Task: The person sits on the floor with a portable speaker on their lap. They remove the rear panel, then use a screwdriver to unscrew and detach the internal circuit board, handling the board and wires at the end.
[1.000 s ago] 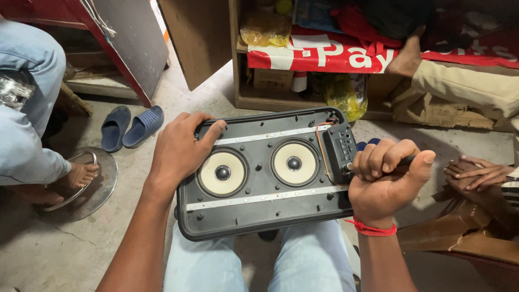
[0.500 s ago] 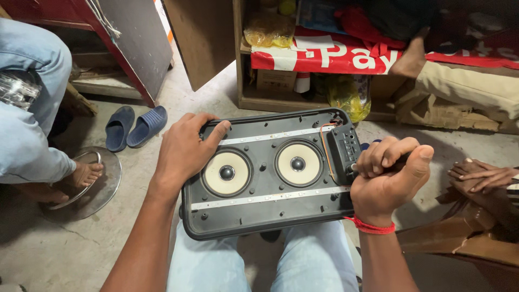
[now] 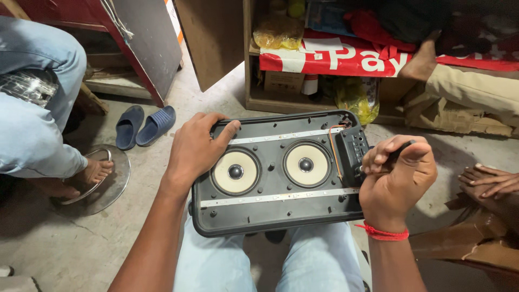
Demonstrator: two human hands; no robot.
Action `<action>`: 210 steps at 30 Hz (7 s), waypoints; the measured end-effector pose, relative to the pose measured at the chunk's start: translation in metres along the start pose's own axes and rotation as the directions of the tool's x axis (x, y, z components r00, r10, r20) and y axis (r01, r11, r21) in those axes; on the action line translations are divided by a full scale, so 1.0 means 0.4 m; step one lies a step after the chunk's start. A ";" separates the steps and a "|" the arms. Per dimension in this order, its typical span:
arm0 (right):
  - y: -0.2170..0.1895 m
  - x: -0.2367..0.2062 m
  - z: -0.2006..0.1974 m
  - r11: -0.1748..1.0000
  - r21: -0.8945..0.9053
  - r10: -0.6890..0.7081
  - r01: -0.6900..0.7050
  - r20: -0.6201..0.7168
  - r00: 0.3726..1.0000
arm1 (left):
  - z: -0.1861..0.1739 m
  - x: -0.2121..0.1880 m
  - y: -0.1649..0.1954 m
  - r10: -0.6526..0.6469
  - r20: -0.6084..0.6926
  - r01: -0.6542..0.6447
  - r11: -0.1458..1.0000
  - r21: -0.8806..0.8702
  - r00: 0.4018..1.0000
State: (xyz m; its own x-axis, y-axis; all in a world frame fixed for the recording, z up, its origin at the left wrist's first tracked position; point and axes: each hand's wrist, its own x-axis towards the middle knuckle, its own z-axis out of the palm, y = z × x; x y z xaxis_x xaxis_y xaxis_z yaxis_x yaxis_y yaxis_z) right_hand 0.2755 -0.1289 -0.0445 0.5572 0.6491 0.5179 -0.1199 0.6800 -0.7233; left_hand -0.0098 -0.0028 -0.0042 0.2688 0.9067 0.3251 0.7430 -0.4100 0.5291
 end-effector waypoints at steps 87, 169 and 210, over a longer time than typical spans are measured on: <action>0.045 -0.041 -0.295 0.345 -0.858 0.642 -0.380 -0.079 0.762 | 0.041 0.039 -0.063 -0.087 0.194 0.071 0.993 0.090 0.977; 0.097 0.100 -0.223 0.465 -0.545 0.843 -0.698 0.034 0.536 | -0.002 0.025 -0.193 -0.351 -0.710 -0.563 0.438 -0.701 0.611; -0.051 0.197 0.016 0.598 -0.798 0.404 0.076 0.382 0.831 | 0.086 0.095 -0.043 0.248 0.588 0.503 0.332 -0.798 0.770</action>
State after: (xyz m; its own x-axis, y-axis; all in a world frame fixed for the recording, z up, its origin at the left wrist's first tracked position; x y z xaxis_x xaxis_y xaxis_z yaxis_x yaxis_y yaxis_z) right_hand 0.3168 -0.0895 0.0140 0.1008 0.9444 0.3130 0.6267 0.1840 -0.7572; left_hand 0.0087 0.0423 -0.0279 0.7517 0.6548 -0.0795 -0.1076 0.2406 0.9646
